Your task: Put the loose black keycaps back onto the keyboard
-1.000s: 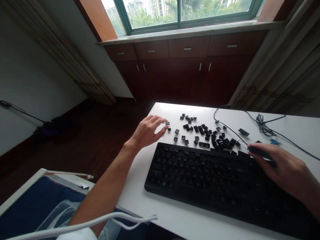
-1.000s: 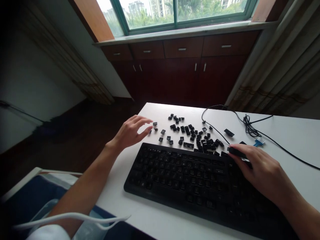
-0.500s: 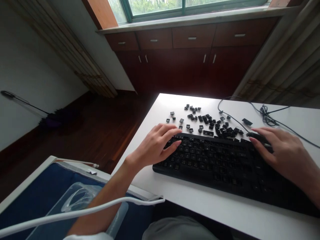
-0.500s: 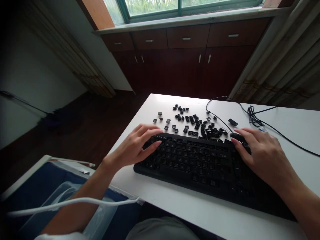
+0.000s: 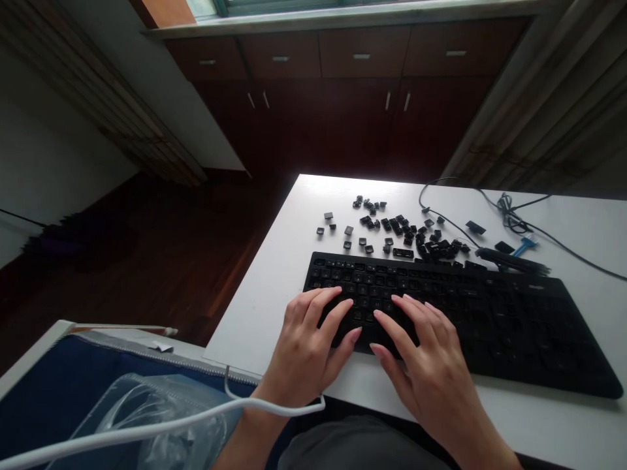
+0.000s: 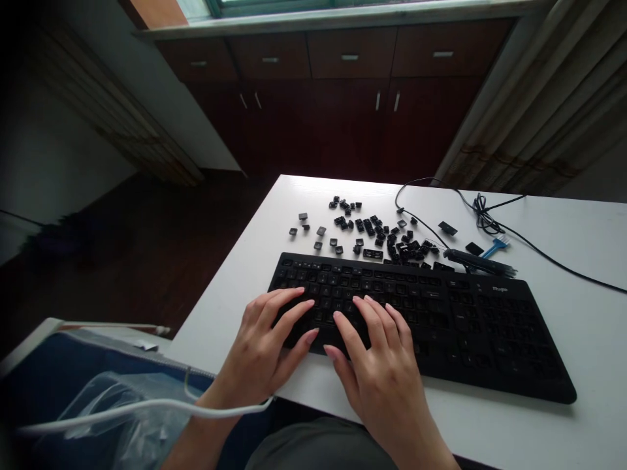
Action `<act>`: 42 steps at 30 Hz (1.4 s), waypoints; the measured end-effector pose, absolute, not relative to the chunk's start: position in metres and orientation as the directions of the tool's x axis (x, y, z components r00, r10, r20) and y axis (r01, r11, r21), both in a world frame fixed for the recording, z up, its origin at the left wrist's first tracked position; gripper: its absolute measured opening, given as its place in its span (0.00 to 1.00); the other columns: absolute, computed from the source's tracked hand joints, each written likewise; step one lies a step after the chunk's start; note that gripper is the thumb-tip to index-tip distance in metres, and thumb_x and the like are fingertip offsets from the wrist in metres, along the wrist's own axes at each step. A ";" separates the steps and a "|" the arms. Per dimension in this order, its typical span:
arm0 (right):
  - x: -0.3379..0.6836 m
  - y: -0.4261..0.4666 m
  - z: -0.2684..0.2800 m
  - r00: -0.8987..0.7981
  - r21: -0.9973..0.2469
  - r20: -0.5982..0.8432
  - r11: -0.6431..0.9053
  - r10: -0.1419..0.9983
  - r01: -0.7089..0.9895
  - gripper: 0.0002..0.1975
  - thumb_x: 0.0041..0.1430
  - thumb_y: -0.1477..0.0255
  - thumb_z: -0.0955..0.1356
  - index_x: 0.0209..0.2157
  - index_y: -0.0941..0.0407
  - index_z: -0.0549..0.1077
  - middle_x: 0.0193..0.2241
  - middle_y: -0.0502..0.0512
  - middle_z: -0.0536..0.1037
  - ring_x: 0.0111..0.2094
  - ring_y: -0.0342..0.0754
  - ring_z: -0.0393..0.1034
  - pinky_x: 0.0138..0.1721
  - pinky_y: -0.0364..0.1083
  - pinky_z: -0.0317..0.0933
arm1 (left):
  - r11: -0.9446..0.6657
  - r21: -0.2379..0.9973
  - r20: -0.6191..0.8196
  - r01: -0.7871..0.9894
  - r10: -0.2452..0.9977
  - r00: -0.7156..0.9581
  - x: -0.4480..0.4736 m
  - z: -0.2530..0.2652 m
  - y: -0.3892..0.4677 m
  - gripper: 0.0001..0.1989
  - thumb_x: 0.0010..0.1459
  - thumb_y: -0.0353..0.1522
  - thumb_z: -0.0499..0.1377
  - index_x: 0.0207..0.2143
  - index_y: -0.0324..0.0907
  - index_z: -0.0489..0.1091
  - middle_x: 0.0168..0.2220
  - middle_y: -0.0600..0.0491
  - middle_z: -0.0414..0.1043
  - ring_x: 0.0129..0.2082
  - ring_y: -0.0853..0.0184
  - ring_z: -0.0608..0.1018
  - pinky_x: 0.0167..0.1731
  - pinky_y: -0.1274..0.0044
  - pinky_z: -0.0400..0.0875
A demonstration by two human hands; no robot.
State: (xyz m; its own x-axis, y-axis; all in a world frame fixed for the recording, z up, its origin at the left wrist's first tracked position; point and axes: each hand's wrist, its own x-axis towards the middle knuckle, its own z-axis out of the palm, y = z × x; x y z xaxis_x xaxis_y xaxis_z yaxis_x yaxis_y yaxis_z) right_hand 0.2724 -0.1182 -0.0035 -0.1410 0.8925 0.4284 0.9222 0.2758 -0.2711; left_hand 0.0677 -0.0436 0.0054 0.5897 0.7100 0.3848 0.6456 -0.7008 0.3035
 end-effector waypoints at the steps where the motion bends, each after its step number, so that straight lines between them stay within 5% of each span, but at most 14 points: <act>1: 0.271 -0.118 -0.003 -0.131 -0.270 0.426 0.264 0.895 0.926 0.19 0.66 0.68 0.68 0.57 0.53 0.71 0.59 0.64 0.67 0.62 0.59 0.59 0.62 0.64 0.55 | -0.699 0.306 0.388 0.646 0.711 0.586 0.067 0.005 -0.044 0.21 0.62 0.33 0.61 0.57 0.42 0.67 0.59 0.43 0.65 0.59 0.54 0.67 0.59 0.59 0.64; 16: 0.264 -0.117 -0.002 -0.117 -0.248 0.412 0.234 0.904 0.940 0.23 0.64 0.61 0.68 0.59 0.48 0.69 0.65 0.67 0.57 0.66 0.67 0.51 0.58 0.68 0.55 | -0.730 0.323 0.396 0.602 0.682 0.615 0.065 0.005 -0.041 0.22 0.61 0.31 0.62 0.57 0.41 0.67 0.59 0.42 0.66 0.58 0.53 0.68 0.57 0.59 0.65; 21: 0.263 -0.117 -0.004 -0.088 -0.279 0.407 0.216 0.909 0.936 0.25 0.65 0.63 0.68 0.60 0.54 0.66 0.62 0.67 0.63 0.66 0.63 0.52 0.63 0.70 0.49 | -0.734 0.311 0.408 0.604 0.677 0.612 0.065 0.006 -0.042 0.22 0.61 0.30 0.62 0.57 0.41 0.67 0.59 0.42 0.65 0.58 0.53 0.68 0.57 0.59 0.65; 42: 0.272 -0.130 -0.004 -0.042 -0.384 0.444 0.233 0.895 0.893 0.16 0.65 0.69 0.68 0.54 0.56 0.71 0.59 0.63 0.66 0.62 0.58 0.59 0.60 0.61 0.59 | -0.721 0.313 0.409 0.618 0.690 0.597 0.065 0.005 -0.043 0.22 0.61 0.30 0.62 0.57 0.42 0.67 0.58 0.42 0.66 0.56 0.54 0.69 0.55 0.60 0.67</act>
State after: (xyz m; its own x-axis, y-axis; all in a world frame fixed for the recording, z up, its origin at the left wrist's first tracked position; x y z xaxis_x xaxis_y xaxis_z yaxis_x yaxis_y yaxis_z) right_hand 0.2719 -0.1302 -0.0044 -0.0423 0.8952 0.4436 0.8933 0.2327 -0.3845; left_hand 0.0654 -0.0435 0.0050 0.5974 0.6897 0.4092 0.6179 -0.7211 0.3134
